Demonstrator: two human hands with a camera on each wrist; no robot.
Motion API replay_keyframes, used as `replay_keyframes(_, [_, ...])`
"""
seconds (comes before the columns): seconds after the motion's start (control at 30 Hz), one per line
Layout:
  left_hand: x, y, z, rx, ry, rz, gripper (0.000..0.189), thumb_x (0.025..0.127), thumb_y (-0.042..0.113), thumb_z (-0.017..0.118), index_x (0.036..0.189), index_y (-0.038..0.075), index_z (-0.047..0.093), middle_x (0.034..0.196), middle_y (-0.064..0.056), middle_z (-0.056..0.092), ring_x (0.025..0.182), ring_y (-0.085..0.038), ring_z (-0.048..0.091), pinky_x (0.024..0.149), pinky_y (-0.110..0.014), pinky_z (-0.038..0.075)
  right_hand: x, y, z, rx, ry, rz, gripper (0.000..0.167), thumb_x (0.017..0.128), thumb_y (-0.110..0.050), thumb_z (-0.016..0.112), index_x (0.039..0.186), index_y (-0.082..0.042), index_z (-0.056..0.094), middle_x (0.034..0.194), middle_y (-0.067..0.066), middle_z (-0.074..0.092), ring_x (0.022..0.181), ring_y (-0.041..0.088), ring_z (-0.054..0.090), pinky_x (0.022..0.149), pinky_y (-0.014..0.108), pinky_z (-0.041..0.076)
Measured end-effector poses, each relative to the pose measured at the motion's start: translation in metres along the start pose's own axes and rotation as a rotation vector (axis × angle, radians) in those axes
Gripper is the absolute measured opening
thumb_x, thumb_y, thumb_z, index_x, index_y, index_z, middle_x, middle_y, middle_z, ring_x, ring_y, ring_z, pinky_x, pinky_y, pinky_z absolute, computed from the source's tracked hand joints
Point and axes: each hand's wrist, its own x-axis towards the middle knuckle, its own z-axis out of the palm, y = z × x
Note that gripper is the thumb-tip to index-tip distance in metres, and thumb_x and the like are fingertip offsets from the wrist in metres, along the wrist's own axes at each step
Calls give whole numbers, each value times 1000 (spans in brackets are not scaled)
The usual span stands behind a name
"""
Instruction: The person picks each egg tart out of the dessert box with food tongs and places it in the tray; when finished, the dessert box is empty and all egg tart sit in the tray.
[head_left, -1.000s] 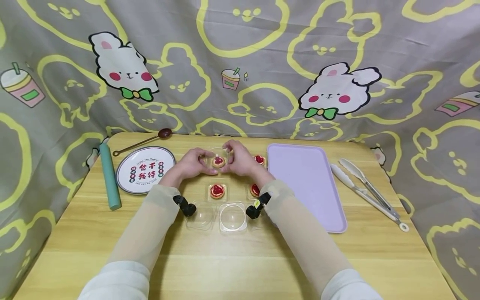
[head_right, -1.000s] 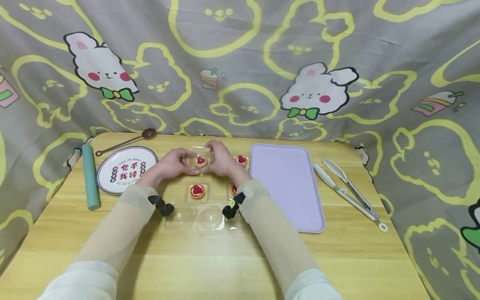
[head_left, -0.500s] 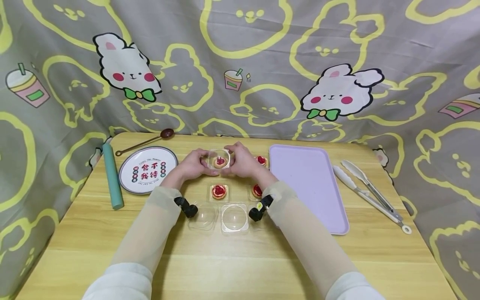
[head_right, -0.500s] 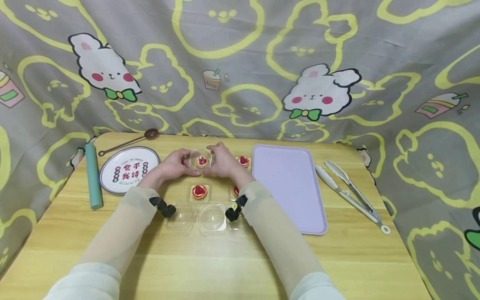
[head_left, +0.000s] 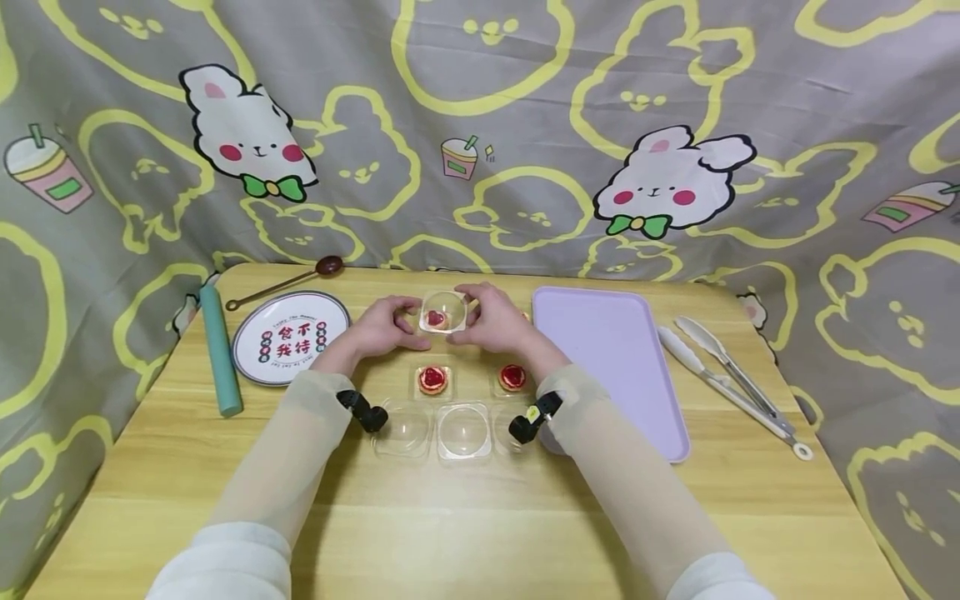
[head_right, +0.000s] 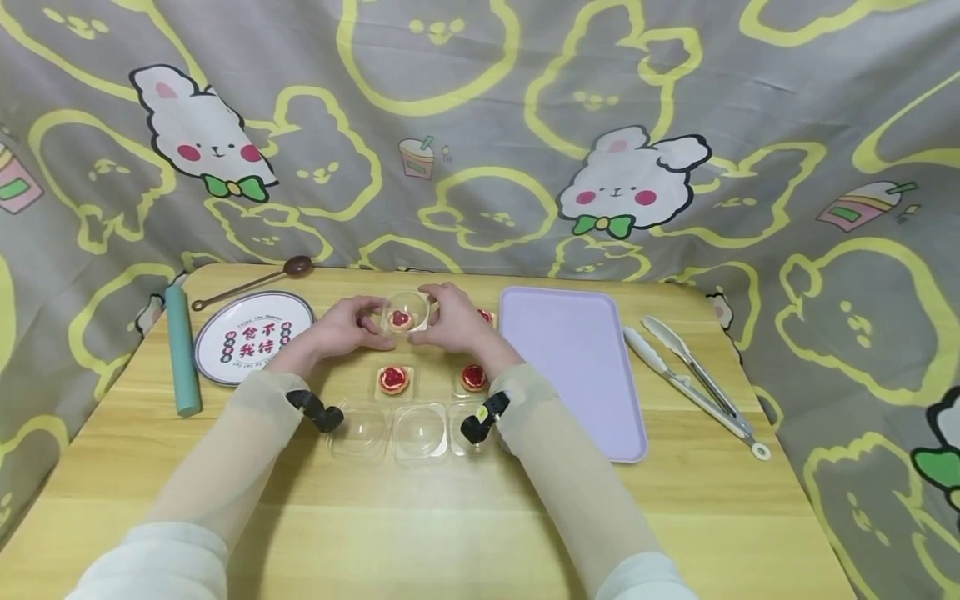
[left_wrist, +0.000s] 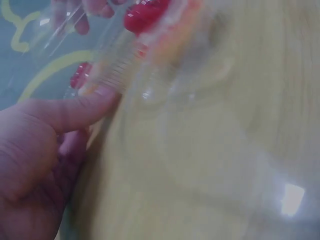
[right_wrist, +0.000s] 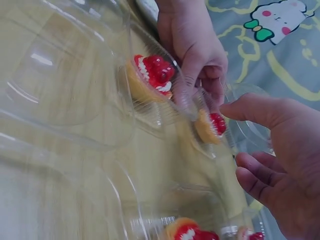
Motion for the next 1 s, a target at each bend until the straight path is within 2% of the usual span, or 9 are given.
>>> replay_keyframes(0.23, [-11,13,-16,-29,-68,-1,104,82,8,92,165,1,29,147,-21,50,123,-36,60,99,-43,55,-16,-7,-15,85,0,-33,93,79,-14,93,157,-1,45,123,18,67,97,28,69,79,32,60])
replay_keyframes(0.33, [-18,21,-23,8,-43,15,104,83,8,91,165,3,28,151,-22,47,131,-39,55,106,-50,52,-25,-8,-21,107,16,-54,92,80,-13,92,158,0,44,124,21,68,95,26,68,82,34,60])
replay_keyframes(0.43, [-29,32,-24,40,-3,76,104,82,8,92,165,4,30,156,-24,42,138,-42,49,111,-56,47,-35,-10,-26,115,23,-78,92,81,-13,91,158,-1,43,124,20,69,94,23,68,83,35,60])
replay_keyframes(0.5, [-38,41,-19,35,4,136,105,81,9,93,165,6,32,159,-23,41,142,-43,45,112,-59,45,-43,-12,-29,116,28,-96,92,81,-14,91,158,-1,43,122,17,71,93,22,69,81,35,60])
replay_keyframes(0.57, [-48,49,-11,-16,-10,200,106,81,9,94,166,10,31,160,-21,42,143,-43,45,110,-61,46,-49,-13,-30,116,29,-115,91,81,-14,91,158,-2,44,120,14,72,91,21,70,79,34,60])
replay_keyframes(0.73, [-65,69,12,-148,-60,338,99,87,9,89,167,19,31,154,-15,52,134,-40,54,104,-59,51,-64,-17,-33,137,35,-152,89,82,-13,89,158,-1,45,117,11,74,89,21,71,75,34,59])
replay_keyframes(0.87, [-73,79,25,-188,-62,402,89,93,5,82,166,20,34,147,-13,59,126,-41,59,99,-53,55,-76,-18,-35,164,33,-160,89,82,-11,89,159,-2,44,116,9,75,88,22,71,74,33,60])
replay_keyframes(1.0, [-79,81,32,-167,-28,422,76,95,7,81,161,12,44,140,-14,65,118,-33,65,97,-50,57,-86,-17,-36,216,23,-177,91,84,-8,88,161,-3,40,117,10,75,86,22,71,73,32,60])
